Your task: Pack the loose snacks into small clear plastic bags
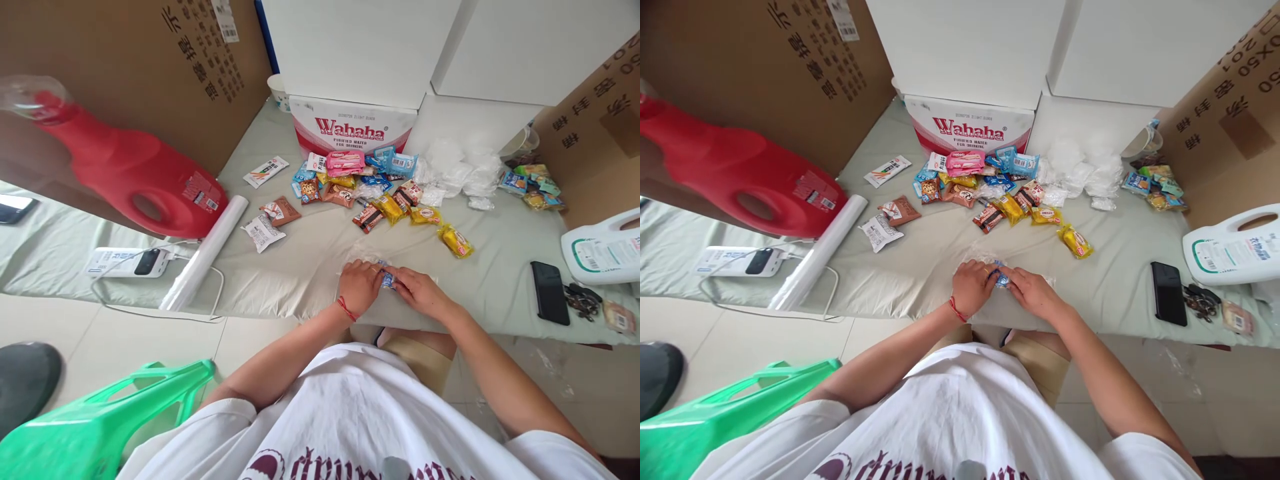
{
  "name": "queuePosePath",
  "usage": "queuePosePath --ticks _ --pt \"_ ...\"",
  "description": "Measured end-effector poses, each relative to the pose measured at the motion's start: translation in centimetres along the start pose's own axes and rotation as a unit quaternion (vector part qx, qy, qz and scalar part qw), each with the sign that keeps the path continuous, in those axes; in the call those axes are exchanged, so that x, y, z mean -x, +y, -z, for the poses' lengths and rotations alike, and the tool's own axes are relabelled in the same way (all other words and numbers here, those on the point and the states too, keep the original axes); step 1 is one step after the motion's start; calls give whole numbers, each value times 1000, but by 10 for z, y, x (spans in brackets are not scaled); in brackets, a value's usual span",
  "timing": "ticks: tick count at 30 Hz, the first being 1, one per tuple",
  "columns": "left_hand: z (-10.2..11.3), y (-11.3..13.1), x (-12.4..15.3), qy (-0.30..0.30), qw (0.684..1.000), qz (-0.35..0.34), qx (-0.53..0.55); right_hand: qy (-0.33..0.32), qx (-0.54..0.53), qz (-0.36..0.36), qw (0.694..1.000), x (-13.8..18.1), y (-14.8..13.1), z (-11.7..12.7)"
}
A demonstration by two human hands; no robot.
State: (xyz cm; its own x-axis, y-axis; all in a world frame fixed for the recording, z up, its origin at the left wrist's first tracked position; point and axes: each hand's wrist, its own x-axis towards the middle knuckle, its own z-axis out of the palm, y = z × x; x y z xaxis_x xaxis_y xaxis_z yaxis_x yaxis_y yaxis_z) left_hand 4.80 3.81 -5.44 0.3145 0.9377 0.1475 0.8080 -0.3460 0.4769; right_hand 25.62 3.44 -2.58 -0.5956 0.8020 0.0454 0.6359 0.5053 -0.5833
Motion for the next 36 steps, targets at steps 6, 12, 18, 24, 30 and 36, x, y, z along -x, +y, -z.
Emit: queuePosePath --ticks 6,12,18,24,30,36 --pt "3 -45 -7 141 960 205 128 -43 42 1 998 4 12 -8" --pt "13 -58 -31 -10 918 218 331 -63 51 -7 997 2 12 -10" --pt "22 -69 -49 -5 855 202 478 -55 42 -17 997 4 14 -15" --pt "26 -90 -43 39 871 210 443 -43 37 -6 998 4 16 -16" --pt "26 -101 -33 53 879 228 416 1 -17 -20 1000 5 9 -14" --pt "32 -89 -40 41 894 250 369 -6 -5 -1 1000 5 12 -15"
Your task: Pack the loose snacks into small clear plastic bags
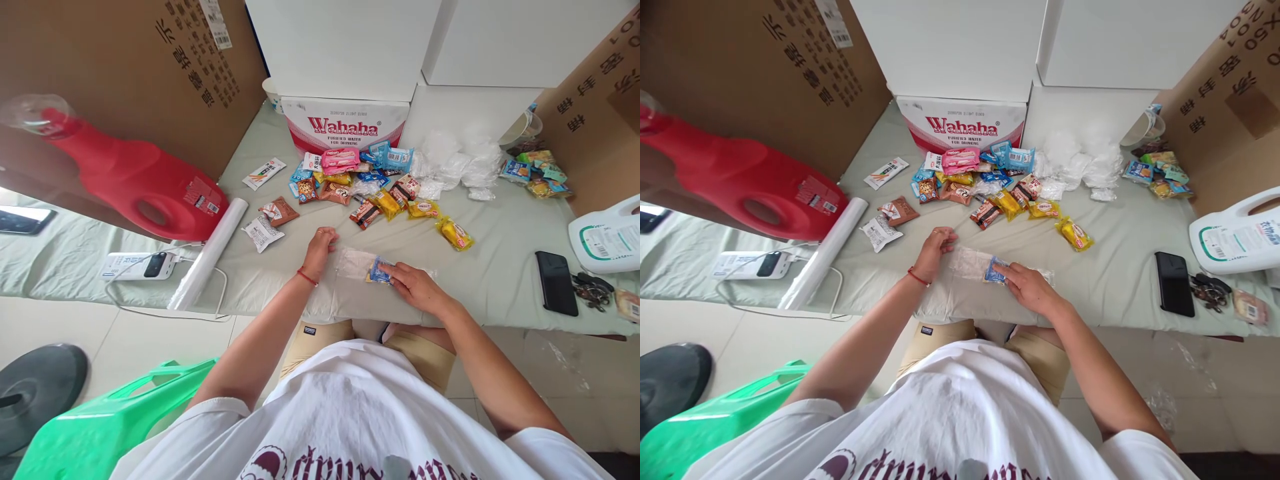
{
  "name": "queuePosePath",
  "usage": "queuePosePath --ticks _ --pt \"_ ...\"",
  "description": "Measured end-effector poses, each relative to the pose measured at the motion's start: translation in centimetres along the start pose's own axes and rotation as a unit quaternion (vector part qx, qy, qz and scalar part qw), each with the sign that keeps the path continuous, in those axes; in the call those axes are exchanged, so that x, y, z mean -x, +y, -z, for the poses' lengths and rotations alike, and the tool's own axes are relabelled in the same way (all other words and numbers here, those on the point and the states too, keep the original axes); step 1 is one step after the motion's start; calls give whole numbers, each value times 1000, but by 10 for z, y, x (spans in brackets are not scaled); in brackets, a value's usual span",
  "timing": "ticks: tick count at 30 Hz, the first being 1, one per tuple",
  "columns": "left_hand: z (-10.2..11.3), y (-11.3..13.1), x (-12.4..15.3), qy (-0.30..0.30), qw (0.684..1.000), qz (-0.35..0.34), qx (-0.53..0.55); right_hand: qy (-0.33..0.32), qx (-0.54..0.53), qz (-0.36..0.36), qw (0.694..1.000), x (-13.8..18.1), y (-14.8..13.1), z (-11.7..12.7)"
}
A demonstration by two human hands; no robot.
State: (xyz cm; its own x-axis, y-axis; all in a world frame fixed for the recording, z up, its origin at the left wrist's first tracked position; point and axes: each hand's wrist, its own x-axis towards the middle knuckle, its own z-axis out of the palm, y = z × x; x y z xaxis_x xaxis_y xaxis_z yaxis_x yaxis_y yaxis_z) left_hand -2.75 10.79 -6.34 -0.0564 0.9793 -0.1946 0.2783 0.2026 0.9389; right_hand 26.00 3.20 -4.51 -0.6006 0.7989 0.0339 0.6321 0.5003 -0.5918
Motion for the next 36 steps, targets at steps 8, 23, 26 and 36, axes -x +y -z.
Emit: queuePosePath --ticks 8,23,26,36 --pt "-12 25 30 -127 951 -57 -277 -12 31 4 999 1 5 -3" --pt "-89 51 55 -139 955 -135 -224 -21 -178 6 984 18 -21 12" --pt "-95 45 60 -112 954 -143 -240 91 -241 -94 962 36 -11 25" --pt "-101 37 79 13 955 -37 -293 119 47 -220 967 46 2 -14"
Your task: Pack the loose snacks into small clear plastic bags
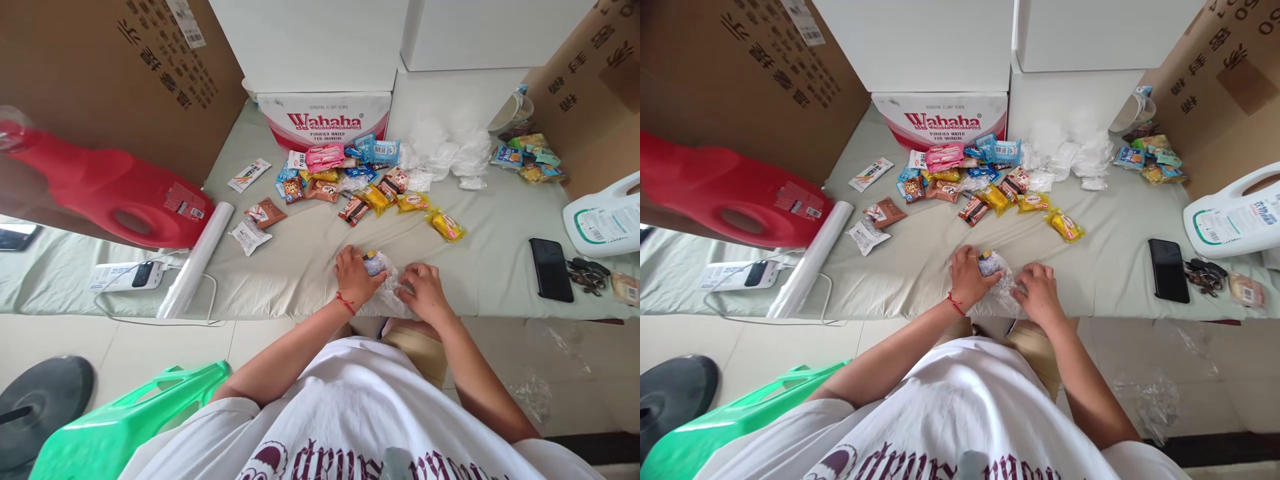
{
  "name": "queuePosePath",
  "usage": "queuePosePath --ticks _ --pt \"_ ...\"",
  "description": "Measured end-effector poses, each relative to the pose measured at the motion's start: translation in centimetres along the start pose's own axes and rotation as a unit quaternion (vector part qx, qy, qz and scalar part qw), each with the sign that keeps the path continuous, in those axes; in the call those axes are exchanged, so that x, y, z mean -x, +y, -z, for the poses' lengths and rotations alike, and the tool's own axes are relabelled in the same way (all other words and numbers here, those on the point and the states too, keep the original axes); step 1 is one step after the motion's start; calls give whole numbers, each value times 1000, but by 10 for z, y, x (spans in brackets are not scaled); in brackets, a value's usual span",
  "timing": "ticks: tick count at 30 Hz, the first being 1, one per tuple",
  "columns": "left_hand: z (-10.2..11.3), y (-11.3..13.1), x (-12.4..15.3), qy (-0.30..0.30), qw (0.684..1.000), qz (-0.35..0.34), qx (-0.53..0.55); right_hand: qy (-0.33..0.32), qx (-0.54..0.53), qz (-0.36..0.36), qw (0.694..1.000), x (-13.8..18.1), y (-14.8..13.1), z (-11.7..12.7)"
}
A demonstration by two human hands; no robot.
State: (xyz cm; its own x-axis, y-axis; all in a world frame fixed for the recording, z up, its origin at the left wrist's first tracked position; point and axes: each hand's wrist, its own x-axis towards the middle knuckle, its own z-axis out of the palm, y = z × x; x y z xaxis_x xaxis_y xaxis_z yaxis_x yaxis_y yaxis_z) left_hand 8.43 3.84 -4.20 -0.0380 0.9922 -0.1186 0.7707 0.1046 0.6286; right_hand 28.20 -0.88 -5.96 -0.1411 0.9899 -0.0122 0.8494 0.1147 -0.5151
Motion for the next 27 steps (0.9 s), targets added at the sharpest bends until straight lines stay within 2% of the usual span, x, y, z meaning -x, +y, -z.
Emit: queuePosePath --ticks 3,5,6,8,10,12,14,16,18,20,21,23,25,27 --pt "1 -3 8 -51 998 -17 -13 3 -47 -19 999 8 -13 -2" --pt "-2 -5 16 -55 997 -56 11 -7 -148 -66 987 9 -20 -4" --pt "-4 -6 20 -46 995 -86 24 -14 -219 -93 971 8 -23 -5" --pt "-8 -8 25 -19 987 -152 38 -26 -369 -135 919 7 -30 -8" --pt "-11 -13 26 7 978 -205 46 -28 -495 -158 854 7 -39 -11" --pt "-12 -19 24 13 966 -248 78 -26 -588 -173 790 8 -48 -11" --pt "-12 -26 23 1 947 -294 129 -13 -648 -183 740 9 -55 -11" --pt "-10 -32 26 -22 925 -338 170 12 -660 -192 726 7 -57 -11" --pt "-9 -36 33 -49 910 -363 195 47 -634 -205 744 3 -56 -12" --pt "-7 -35 40 -58 912 -339 224 85 -598 -212 768 -2 -52 -14" --pt "-6 -34 42 -49 919 -301 249 103 -585 -209 777 -3 -51 -14" --pt "-4 -29 41 -29 927 -177 329 118 -573 -193 788 -5 -49 -14" --pt "-3 -23 34 -59 900 -54 428 94 -573 -175 795 -5 -48 -14" --pt "-2 -15 23 -129 855 12 502 54 -577 -170 797 -4 -48 -13"
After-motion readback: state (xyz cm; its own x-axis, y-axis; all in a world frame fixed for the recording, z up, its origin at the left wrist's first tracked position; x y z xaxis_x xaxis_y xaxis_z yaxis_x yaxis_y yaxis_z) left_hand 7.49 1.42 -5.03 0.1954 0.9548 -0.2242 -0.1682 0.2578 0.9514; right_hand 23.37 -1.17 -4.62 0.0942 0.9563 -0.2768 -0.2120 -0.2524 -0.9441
